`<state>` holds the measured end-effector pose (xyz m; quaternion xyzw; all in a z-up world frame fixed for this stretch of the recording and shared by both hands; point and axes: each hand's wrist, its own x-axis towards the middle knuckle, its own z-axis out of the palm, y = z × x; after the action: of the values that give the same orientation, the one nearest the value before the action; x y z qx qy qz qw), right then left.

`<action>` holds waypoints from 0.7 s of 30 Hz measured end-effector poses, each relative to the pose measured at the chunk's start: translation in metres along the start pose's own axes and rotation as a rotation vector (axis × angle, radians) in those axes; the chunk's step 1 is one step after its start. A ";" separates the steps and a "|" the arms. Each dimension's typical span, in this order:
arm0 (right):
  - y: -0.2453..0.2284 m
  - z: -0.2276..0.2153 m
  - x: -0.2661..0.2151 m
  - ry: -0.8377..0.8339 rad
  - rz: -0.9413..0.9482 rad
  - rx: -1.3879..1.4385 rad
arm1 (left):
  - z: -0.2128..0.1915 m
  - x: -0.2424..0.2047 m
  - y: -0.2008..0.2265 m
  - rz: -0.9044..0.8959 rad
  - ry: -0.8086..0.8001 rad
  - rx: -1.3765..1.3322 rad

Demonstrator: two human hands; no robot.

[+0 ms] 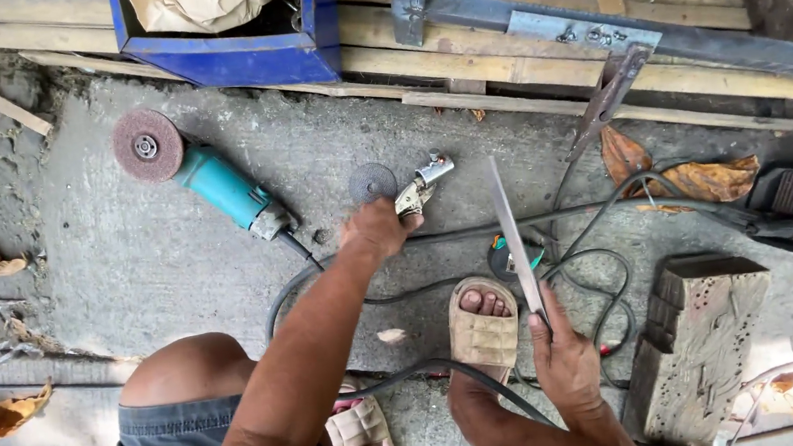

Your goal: Grinding a metal pipe and welding it to a metal frame

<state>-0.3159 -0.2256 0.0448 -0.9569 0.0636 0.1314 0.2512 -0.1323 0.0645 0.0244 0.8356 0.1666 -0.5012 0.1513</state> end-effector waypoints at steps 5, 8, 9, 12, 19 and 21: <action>-0.024 -0.011 0.020 0.051 -0.137 -0.115 | 0.028 -0.009 0.011 -0.008 0.110 -0.092; -0.022 -0.007 0.020 0.042 -0.123 -0.168 | 0.031 -0.015 0.013 -0.022 0.156 -0.132; -0.019 -0.004 0.022 0.022 -0.161 -0.170 | 0.029 -0.017 0.015 -0.032 0.162 -0.155; -0.027 -0.016 0.030 0.080 -0.231 -0.210 | 0.026 -0.023 0.014 -0.022 0.118 -0.070; -0.019 -0.012 0.028 -0.011 -0.140 -0.301 | 0.030 -0.014 0.010 -0.008 0.189 -0.117; -0.022 -0.020 0.031 0.117 -0.211 -0.188 | 0.025 -0.017 0.011 -0.021 0.154 -0.093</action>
<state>-0.2781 -0.2185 0.0630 -0.9836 -0.0353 0.0537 0.1685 -0.1547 0.0414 0.0292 0.8618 0.2096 -0.4288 0.1716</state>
